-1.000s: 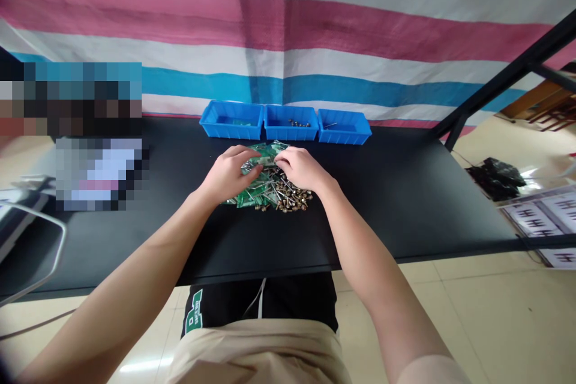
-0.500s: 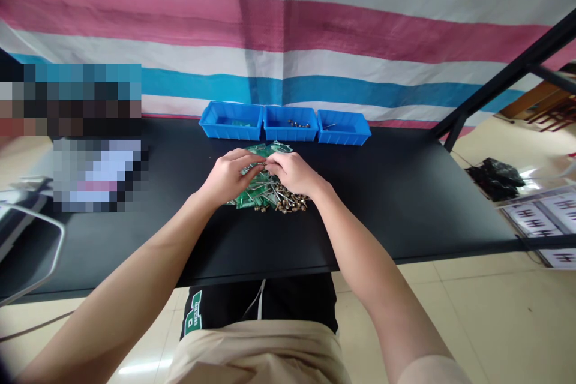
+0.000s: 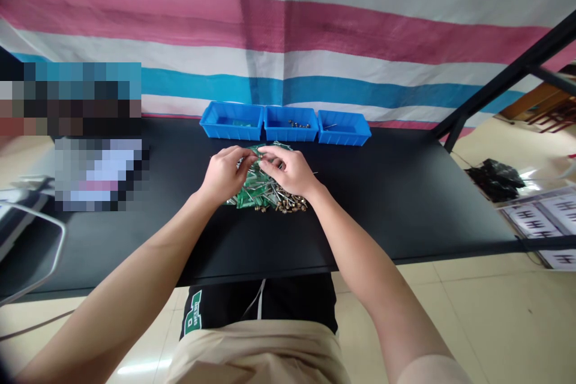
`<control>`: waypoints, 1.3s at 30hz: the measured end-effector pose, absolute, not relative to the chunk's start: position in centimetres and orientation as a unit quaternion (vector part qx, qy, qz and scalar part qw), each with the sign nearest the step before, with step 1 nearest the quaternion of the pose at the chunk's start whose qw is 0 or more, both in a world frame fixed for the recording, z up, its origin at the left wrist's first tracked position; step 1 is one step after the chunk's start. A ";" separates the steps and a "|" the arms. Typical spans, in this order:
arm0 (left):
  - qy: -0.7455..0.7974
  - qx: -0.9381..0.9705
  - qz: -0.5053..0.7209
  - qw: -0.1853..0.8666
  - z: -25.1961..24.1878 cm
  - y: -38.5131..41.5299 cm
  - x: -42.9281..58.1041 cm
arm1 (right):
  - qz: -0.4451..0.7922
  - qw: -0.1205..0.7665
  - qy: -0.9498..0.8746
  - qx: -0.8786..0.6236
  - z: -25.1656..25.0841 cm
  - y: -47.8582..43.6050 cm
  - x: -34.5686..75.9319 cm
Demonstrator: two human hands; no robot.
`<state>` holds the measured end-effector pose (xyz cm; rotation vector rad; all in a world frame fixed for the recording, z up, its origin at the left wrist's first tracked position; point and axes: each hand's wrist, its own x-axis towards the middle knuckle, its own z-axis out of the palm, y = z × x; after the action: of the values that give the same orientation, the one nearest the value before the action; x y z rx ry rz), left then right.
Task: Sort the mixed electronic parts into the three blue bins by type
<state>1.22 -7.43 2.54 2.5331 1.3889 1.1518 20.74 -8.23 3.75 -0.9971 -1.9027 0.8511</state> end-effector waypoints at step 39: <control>0.438 0.821 0.364 0.045 2.9 -7.6 1.1 | 0.326 0.398 -0.755 -0.408 4.4 -8.4 20.9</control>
<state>1.13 -7.59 2.87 2.5064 1.3382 1.1130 20.89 -8.43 4.36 -1.0320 -1.9113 0.8251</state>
